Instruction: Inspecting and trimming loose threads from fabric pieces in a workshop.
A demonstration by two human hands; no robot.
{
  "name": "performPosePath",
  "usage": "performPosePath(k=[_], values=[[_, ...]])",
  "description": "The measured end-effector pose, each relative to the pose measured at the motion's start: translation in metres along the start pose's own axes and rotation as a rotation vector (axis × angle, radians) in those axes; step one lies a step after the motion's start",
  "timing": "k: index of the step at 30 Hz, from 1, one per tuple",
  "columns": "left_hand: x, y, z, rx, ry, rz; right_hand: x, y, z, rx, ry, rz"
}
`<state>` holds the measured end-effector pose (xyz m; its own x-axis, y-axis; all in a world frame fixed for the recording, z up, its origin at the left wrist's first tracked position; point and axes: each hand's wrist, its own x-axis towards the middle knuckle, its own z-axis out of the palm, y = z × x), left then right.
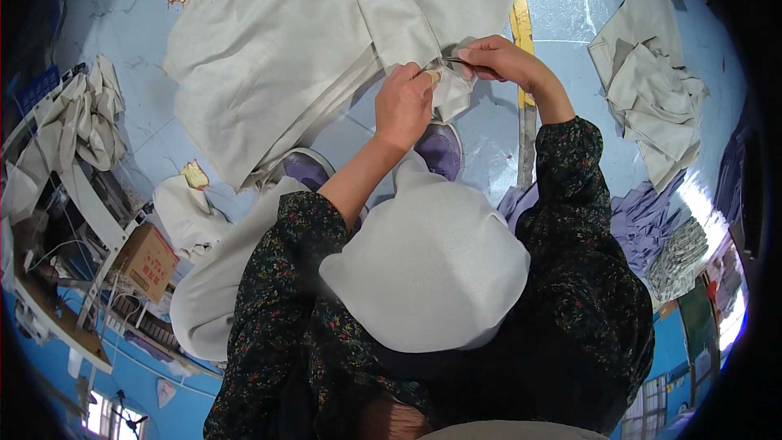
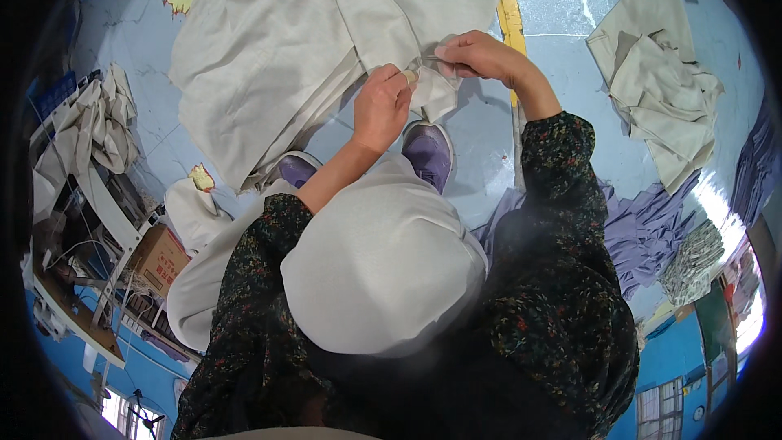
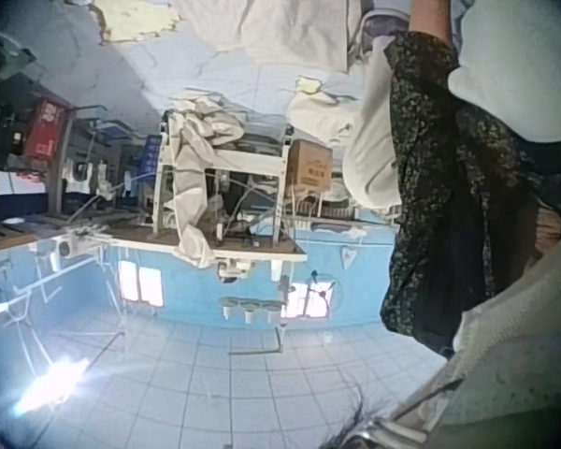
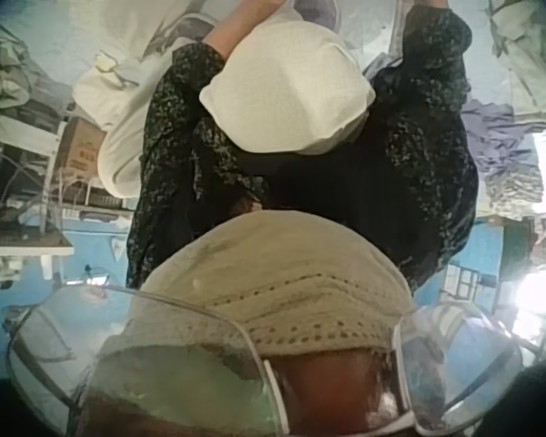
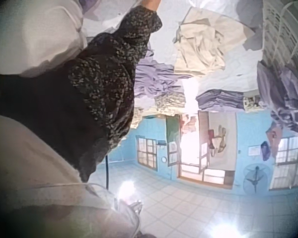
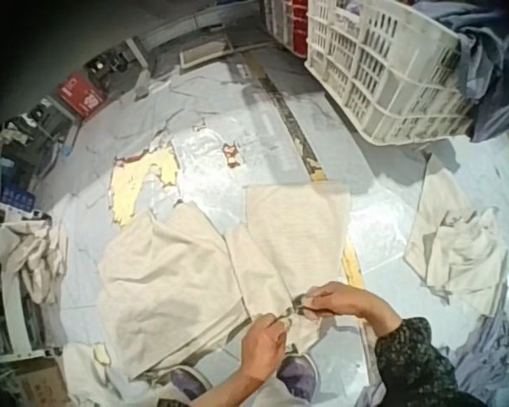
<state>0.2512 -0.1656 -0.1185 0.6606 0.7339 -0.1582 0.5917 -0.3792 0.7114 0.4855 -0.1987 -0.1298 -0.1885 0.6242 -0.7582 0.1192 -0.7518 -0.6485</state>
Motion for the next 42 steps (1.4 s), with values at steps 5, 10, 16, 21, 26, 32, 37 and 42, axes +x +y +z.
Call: performPosePath(k=[5, 10, 16, 21, 26, 32, 37, 42], values=[[-0.002, 0.001, -0.001, -0.003, 0.047, 0.073, 0.002, -0.01, 0.003, -0.019, -0.073, 0.049], [-0.004, 0.0, -0.005, -0.048, 0.025, 0.061, 0.014, 0.001, -0.004, 0.252, -0.079, -0.076], [0.018, -0.038, -0.043, -0.281, 0.209, -0.102, 0.049, -0.009, -0.092, 0.358, 1.02, -0.424], [0.031, -0.068, -0.074, -0.541, 0.379, -0.473, 0.091, -0.021, -0.163, -0.472, 1.156, -0.44], [0.056, -0.094, -0.129, -0.961, 0.417, -0.534, 0.062, -0.039, -0.169, -0.353, 0.714, -0.496], [0.069, -0.136, -0.351, -1.131, 0.412, -0.401, -0.061, -0.171, -0.116, 0.038, 0.535, -0.617], [-0.018, -0.101, -0.56, -0.865, 0.636, -0.521, -0.113, -0.278, -0.052, 0.07, 0.209, -0.738], [-0.095, -0.108, -0.642, -0.898, 0.569, -0.544, -0.098, -0.319, -0.015, 0.203, 0.023, -0.813]])
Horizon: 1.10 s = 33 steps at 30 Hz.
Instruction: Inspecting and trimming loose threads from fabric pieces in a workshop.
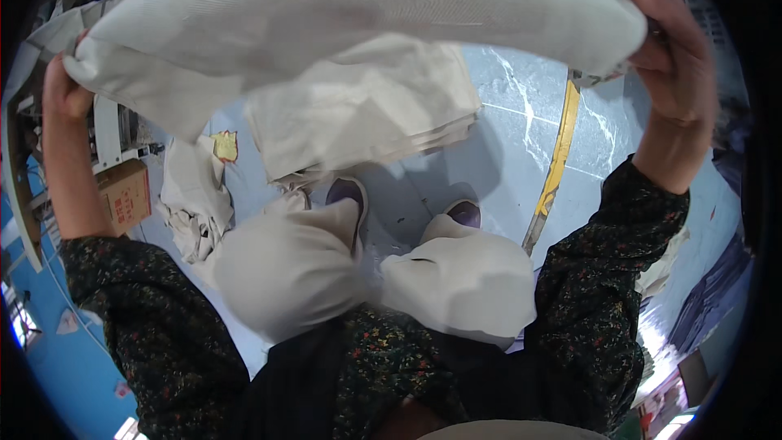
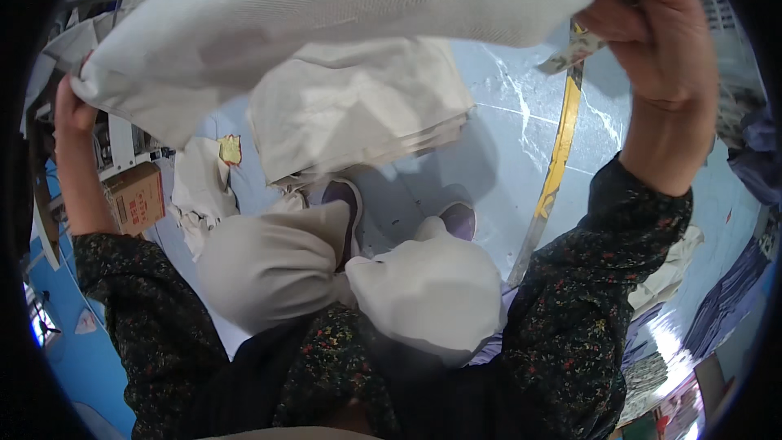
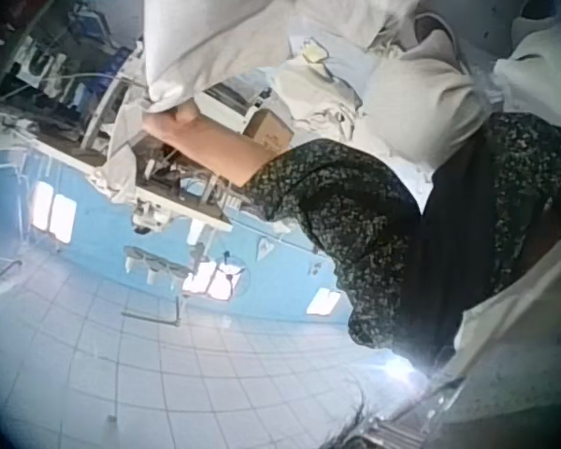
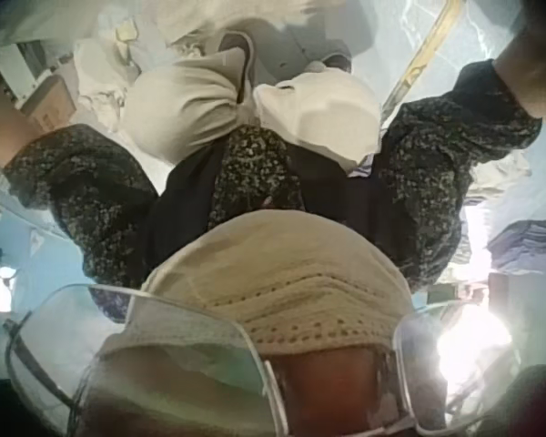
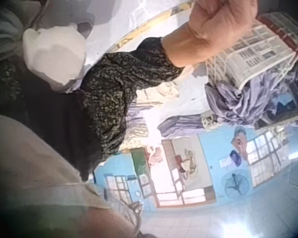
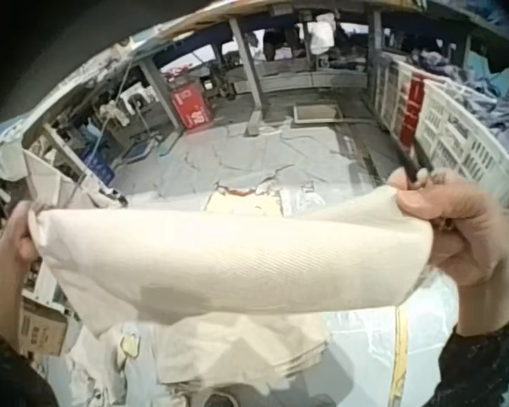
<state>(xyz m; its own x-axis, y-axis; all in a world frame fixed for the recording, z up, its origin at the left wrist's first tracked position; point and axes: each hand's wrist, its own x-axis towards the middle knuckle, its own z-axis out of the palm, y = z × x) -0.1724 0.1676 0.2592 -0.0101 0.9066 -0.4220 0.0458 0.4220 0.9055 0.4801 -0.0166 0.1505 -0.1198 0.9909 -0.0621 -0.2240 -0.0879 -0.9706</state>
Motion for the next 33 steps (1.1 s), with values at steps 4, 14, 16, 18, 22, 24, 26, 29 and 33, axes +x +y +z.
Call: performPosePath(k=[4, 14, 16, 18, 22, 24, 26, 29, 33], values=[[0.027, -0.15, -0.018, 0.28, 0.042, 0.069, 0.034, 0.08, 0.023, -0.036, -0.08, 0.365], [0.025, -0.409, 0.046, -0.242, -0.014, -0.607, 0.018, 0.304, 0.044, 0.013, 0.332, 0.739], [0.036, -0.403, 0.049, -0.127, 0.04, -0.546, 0.029, 0.297, 0.052, -0.08, 0.313, 0.716], [0.049, -0.393, 0.042, -0.08, 0.114, -0.506, 0.043, 0.285, 0.061, -0.161, 0.3, 0.647], [0.096, -0.342, 0.016, 0.128, 0.39, -0.06, 0.093, 0.233, 0.063, -0.269, 0.315, 0.46], [0.122, -0.289, -0.01, 0.273, 0.299, 0.142, 0.118, 0.183, 0.055, -0.203, 0.254, 0.233], [0.126, -0.235, -0.036, -0.039, -0.141, 0.398, 0.132, 0.123, 0.051, -0.06, 0.108, 0.015], [0.123, -0.172, -0.039, -0.075, 0.073, 0.246, 0.114, 0.054, 0.065, 0.007, 0.187, -0.146], [0.071, -0.178, -0.018, 0.062, 0.187, 0.178, 0.046, 0.042, 0.092, -0.183, 0.377, -0.039]])
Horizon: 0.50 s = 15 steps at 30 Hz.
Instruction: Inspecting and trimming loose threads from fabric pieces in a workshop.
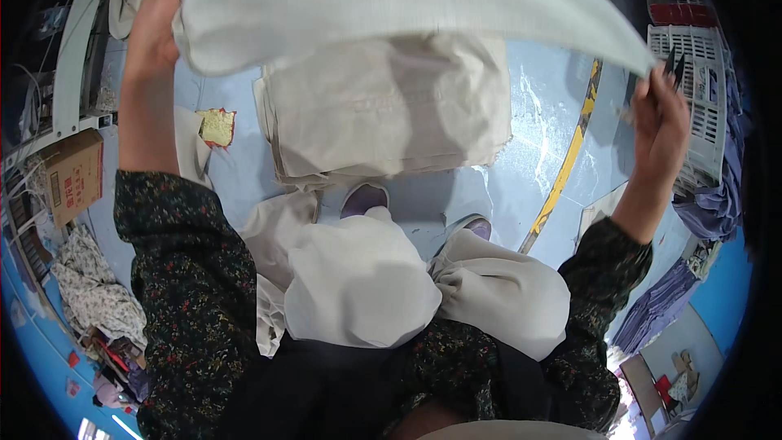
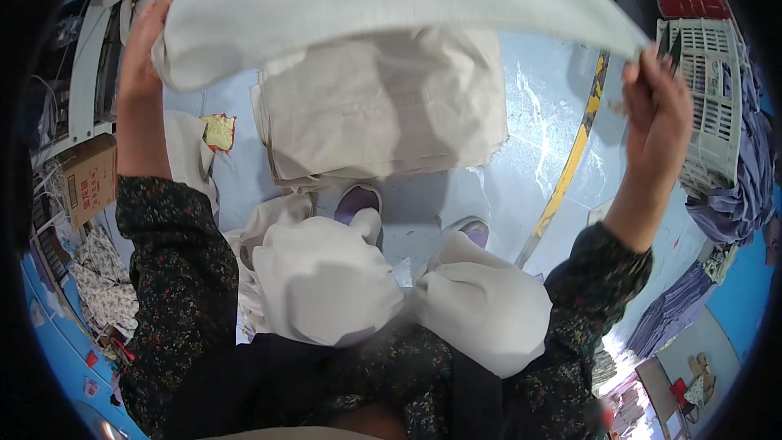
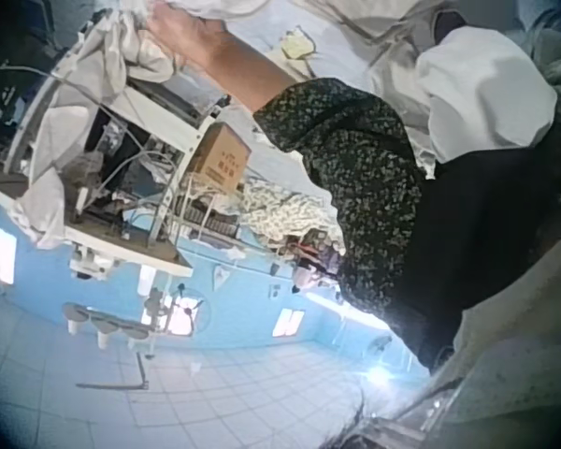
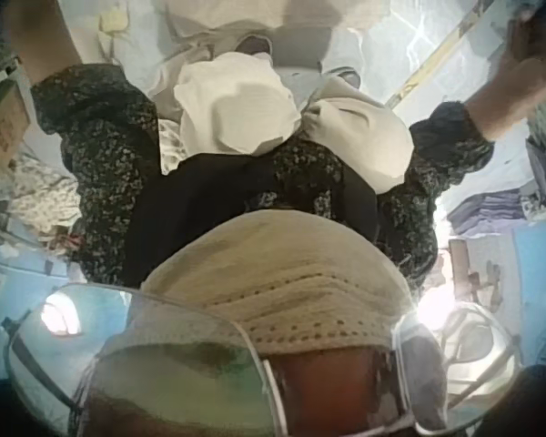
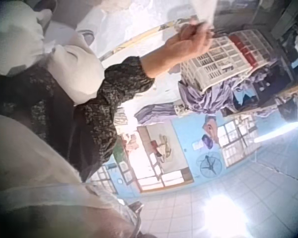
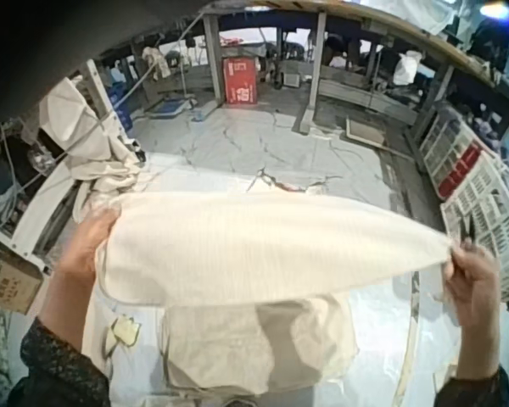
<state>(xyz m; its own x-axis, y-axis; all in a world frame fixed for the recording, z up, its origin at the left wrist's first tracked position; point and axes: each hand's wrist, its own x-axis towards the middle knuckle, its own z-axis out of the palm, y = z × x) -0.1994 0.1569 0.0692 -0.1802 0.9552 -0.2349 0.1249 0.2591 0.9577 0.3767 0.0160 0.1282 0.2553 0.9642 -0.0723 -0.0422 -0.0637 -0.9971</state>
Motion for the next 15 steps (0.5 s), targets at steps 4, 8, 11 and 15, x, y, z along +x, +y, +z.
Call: performPosePath(k=[4, 8, 11, 15], values=[[-0.044, -0.056, 0.006, -0.053, -0.142, -0.153, -0.059, 0.065, -0.004, -0.149, 0.118, 0.228], [-0.066, -0.163, 0.027, 0.089, -0.076, -0.304, -0.088, 0.17, -0.011, -0.165, 0.066, 0.376], [-0.073, -0.245, 0.025, 0.185, -0.076, -0.42, -0.102, 0.246, -0.015, -0.214, 0.084, 0.487], [-0.068, -0.329, -0.012, 1.005, -0.138, -0.032, -0.113, 0.308, -0.021, -0.264, 0.114, 0.45]])
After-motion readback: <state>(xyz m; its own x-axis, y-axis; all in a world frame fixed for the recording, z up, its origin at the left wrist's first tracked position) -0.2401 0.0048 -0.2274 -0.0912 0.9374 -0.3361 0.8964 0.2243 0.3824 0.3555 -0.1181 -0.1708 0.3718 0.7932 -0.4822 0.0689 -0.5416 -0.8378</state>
